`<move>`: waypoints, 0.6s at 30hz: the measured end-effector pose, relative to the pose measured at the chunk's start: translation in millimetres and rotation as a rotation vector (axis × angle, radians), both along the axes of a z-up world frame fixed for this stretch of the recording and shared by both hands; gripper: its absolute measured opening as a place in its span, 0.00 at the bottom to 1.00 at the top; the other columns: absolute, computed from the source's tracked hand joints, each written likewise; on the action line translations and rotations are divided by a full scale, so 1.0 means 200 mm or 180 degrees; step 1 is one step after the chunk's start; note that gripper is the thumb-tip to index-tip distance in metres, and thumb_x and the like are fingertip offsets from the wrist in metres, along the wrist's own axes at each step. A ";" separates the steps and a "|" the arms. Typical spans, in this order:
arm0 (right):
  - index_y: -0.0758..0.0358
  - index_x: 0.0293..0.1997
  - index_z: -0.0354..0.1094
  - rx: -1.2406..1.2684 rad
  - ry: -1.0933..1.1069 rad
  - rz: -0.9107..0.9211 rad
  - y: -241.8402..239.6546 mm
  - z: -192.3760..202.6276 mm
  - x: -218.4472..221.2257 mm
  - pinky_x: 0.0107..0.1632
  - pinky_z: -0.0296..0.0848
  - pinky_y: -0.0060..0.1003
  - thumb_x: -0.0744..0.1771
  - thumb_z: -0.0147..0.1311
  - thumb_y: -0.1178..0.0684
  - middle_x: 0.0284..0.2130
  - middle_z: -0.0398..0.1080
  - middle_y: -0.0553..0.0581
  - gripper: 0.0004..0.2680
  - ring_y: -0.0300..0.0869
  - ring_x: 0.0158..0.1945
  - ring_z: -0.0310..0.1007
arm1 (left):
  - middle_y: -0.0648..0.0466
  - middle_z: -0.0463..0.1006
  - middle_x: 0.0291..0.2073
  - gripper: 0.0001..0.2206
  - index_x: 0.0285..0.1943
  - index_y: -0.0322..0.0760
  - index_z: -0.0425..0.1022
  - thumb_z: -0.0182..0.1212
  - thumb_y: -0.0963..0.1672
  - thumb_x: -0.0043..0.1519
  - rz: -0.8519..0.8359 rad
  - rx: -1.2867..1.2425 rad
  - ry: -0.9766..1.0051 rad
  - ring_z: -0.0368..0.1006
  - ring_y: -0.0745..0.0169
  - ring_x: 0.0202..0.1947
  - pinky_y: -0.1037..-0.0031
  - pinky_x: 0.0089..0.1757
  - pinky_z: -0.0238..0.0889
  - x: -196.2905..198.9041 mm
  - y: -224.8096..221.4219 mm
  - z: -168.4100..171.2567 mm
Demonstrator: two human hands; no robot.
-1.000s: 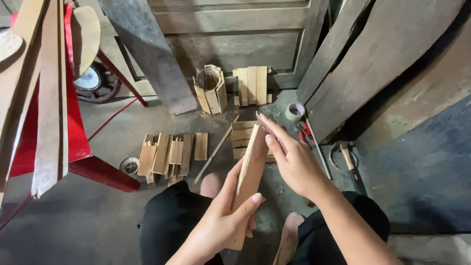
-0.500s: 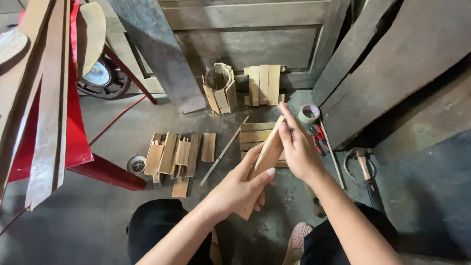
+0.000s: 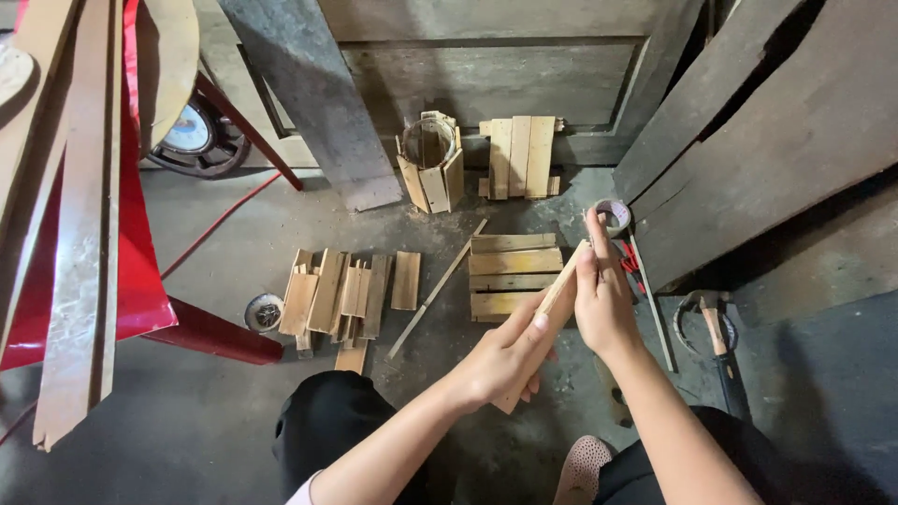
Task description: Sanding the edges and surfaces of small wooden blocks using sandpaper in a workshop setting.
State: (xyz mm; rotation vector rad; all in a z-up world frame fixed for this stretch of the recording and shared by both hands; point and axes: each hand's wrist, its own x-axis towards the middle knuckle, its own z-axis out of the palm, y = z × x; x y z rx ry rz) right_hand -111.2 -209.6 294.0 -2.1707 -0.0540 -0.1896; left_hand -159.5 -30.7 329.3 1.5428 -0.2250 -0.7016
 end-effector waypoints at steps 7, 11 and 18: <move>0.53 0.78 0.42 -0.0085 -0.0048 -0.0058 0.02 -0.06 0.03 0.72 0.43 0.58 0.73 0.26 0.48 0.72 0.44 0.75 0.20 0.66 0.74 0.42 | 0.37 0.77 0.36 0.26 0.79 0.43 0.51 0.36 0.52 0.72 0.0152 -0.0090 0.0185 0.76 0.56 0.23 0.68 0.24 0.77 -0.01 0.00 -0.03; 0.54 0.78 0.42 -0.0138 -0.0015 -0.0064 0.07 -0.05 0.00 0.72 0.43 0.57 0.72 0.29 0.49 0.72 0.45 0.74 0.20 0.65 0.74 0.42 | 0.36 0.78 0.37 0.26 0.78 0.41 0.51 0.35 0.51 0.71 0.0307 0.0053 0.0273 0.77 0.53 0.23 0.66 0.25 0.78 -0.01 -0.01 -0.01; 0.49 0.78 0.40 -0.0015 0.0177 -0.0151 0.06 -0.05 -0.01 0.73 0.41 0.59 0.73 0.29 0.47 0.74 0.42 0.71 0.20 0.64 0.75 0.40 | 0.38 0.76 0.34 0.25 0.78 0.44 0.54 0.36 0.50 0.71 0.0163 -0.0020 0.0325 0.76 0.54 0.21 0.66 0.22 0.77 -0.03 0.00 -0.04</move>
